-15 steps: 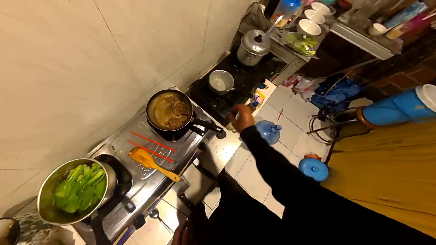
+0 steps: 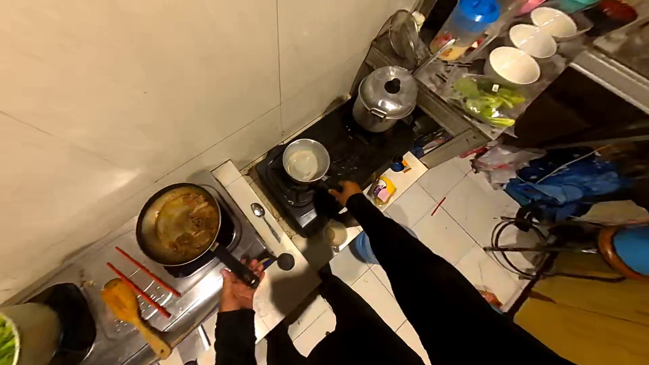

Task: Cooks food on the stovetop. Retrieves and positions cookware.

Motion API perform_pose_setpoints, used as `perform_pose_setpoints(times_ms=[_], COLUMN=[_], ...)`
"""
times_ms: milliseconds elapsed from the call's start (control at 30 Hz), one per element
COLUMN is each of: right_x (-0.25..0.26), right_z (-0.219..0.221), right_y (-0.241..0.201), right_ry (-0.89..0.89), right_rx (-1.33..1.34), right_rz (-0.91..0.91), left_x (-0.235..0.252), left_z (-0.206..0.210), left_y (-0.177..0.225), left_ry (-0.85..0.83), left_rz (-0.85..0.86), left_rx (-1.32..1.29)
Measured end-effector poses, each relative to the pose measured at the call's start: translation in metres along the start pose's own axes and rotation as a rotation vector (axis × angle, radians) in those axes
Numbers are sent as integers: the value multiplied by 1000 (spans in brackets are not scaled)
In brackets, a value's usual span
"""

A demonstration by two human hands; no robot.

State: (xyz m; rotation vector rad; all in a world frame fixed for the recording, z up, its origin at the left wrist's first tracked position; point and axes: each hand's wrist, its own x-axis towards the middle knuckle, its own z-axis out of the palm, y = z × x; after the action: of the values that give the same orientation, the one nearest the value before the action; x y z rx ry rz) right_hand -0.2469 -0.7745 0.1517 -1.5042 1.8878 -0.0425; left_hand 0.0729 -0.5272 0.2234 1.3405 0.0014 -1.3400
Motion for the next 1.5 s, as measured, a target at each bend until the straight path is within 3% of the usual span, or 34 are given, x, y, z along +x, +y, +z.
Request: perform_pose_setpoints(times_ms=[133,367,633,867,1233,1500], right_x=[20,67,87,71,-34,-65], right_z=[-40,-87,-100,-135,-159,-150], right_y=[18,44,52,79,178,186], right_ry=[-20,30,46,228,273,303], right_rx=[15,-43,-31,98,173,208], right_rz=[10,88,135,-2,3,-168], left_x=[14,24,-25,11,89,110], left_z=[34,44,120,182,202,188], left_y=[9,-1,-19,-78,-150,-153], left_ry=[253,394,168,-30,-153,-154], left_rz=[-24,71,23,-172,-250,-245], left_rx=[-38,238,367,402,575,736])
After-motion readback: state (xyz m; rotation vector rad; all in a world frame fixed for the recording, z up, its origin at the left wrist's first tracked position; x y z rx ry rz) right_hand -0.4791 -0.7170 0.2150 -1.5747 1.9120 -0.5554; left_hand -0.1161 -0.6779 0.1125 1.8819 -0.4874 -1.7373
